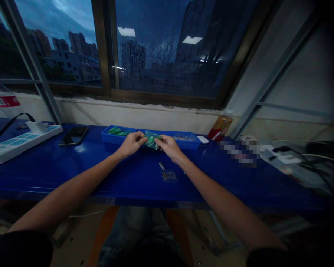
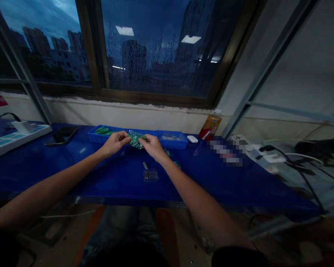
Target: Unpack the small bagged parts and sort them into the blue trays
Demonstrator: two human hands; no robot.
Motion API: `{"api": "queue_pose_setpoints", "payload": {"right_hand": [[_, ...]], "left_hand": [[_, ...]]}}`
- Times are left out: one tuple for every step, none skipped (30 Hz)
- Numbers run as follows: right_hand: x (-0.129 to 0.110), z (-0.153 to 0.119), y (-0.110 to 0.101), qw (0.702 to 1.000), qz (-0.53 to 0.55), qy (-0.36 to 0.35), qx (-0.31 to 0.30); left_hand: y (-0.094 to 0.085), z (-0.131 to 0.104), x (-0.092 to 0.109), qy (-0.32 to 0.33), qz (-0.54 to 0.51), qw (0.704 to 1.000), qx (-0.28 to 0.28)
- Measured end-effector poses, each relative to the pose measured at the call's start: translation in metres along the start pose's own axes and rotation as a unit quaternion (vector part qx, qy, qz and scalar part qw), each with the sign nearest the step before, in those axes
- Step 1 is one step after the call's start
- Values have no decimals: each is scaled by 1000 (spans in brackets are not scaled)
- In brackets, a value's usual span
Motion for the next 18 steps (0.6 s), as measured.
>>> {"api": "queue_pose_setpoints", "payload": {"right_hand": [[-1,0,1,1000,6,0,-1],[-1,0,1,1000,11,0,-4],[-1,0,2,1000,14,0,-10],[-1,0,2,1000,14,-2,-18],[-1,0,2,1000,10,-7,-26],[-1,1,2,999,3,-16,-32],[-2,1,2,999,-9,-29,-34],[-3,2,0,998,-24,-46,-28],[-5,2,-1,997,-44,-67,-16],[-8,1,-3,993,-70,-92,2],[-12,0,-4,987,-103,-121,22],[-16,-2,-4,978,-140,-152,38],[-22,-4,-2,966,-176,-184,45],[-26,-7,0,953,-209,-214,43],[-30,-11,3,941,-234,-240,33],[-33,-14,7,931,-253,-261,20],[-35,-16,10,924,-266,-275,4],[-35,-18,13,918,-276,-285,-10]], "left_hand": [[0,0,1,2,8,1000,0],[0,0,2,2,15,1000,0],[0,-1,3,0,23,1000,-1],[0,-1,3,-1,29,1000,-2],[1,-2,5,-1,33,999,-4],[2,-2,6,-1,36,999,-7],[2,-2,7,-3,36,999,-4],[1,-2,7,-12,32,999,4],[-1,-3,6,-31,23,999,21],[-4,-3,5,-61,8,997,42],[-7,-4,2,-101,-14,993,62],[-10,-5,-1,-145,-44,986,72],[-10,-7,-4,-190,-81,976,65],[-9,-8,-5,-230,-121,965,38],[-6,-10,-5,-262,-160,952,-1],[-2,-11,-4,-283,-194,938,-41],[0,-12,-1,-292,-216,929,-70],[2,-12,1,-286,-228,927,-85]]}}
Point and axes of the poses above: each hand's wrist, its own z-axis towards the middle knuckle, its own y-axis out of the palm, x = y × z, the point moved 5 cm from there along z, towards the middle knuckle, and after that the axes turned 15 degrees about z, right-handed, at the moved point
